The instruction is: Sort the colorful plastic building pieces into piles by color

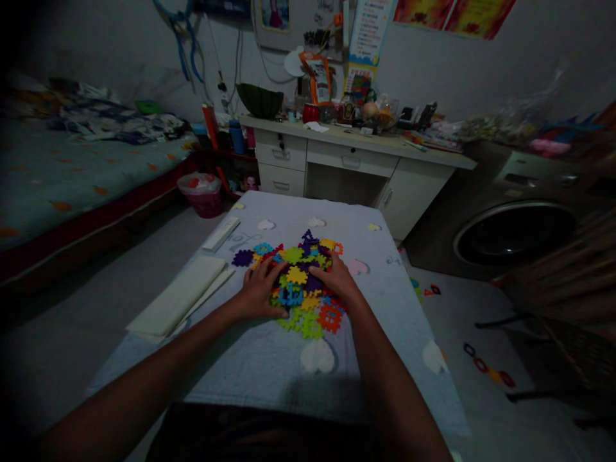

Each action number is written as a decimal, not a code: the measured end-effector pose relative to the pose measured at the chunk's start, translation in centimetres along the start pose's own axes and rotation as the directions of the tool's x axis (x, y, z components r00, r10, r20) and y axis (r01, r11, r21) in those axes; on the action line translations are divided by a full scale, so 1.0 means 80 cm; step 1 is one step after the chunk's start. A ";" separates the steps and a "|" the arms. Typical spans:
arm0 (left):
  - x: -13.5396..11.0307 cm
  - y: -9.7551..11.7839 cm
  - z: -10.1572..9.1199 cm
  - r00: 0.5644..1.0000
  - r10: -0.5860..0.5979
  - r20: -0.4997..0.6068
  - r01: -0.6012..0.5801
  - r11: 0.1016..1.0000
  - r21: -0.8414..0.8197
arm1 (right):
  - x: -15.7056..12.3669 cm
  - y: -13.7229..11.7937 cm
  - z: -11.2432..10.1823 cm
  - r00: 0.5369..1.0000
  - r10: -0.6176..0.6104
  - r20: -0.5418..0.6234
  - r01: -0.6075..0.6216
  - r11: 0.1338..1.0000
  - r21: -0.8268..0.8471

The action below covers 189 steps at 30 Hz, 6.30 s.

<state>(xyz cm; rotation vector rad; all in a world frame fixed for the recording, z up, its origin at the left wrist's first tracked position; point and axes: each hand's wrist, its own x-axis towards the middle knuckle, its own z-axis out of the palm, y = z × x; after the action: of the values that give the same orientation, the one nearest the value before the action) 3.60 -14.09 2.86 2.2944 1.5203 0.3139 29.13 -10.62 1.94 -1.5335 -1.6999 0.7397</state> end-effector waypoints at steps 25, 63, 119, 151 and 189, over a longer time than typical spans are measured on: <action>-0.017 -0.039 -0.020 0.999 -0.043 -0.001 0.043 0.998 -0.037 | -0.044 -0.006 -0.068 0.970 -0.162 0.182 0.217 0.914 -0.342; 0.022 -0.029 -0.011 0.918 0.038 -0.394 -0.065 0.996 -0.056 | 0.040 -0.042 0.040 0.941 -0.318 -0.119 0.304 0.945 -0.122; 0.013 -0.031 -0.023 0.922 -0.033 -0.387 -0.116 0.928 -0.354 | 0.018 -0.047 0.035 0.974 -0.226 -0.004 0.222 0.957 -0.187; 0.099 -0.060 -0.040 0.806 -0.439 -0.398 -0.170 0.471 -0.865 | 0.026 0.004 0.047 0.897 -0.238 -0.373 0.177 0.965 -0.192; 0.102 -0.088 -0.009 0.780 -0.278 -0.561 0.050 0.921 -0.386 | 0.153 -0.074 0.037 0.966 -0.255 -0.033 0.229 0.913 -0.337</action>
<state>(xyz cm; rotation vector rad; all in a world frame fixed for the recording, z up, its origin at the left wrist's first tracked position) 0.62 -3.98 0.39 1.8297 1.7521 1.2696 22.92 0.91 6.61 -1.5061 -1.9848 0.2702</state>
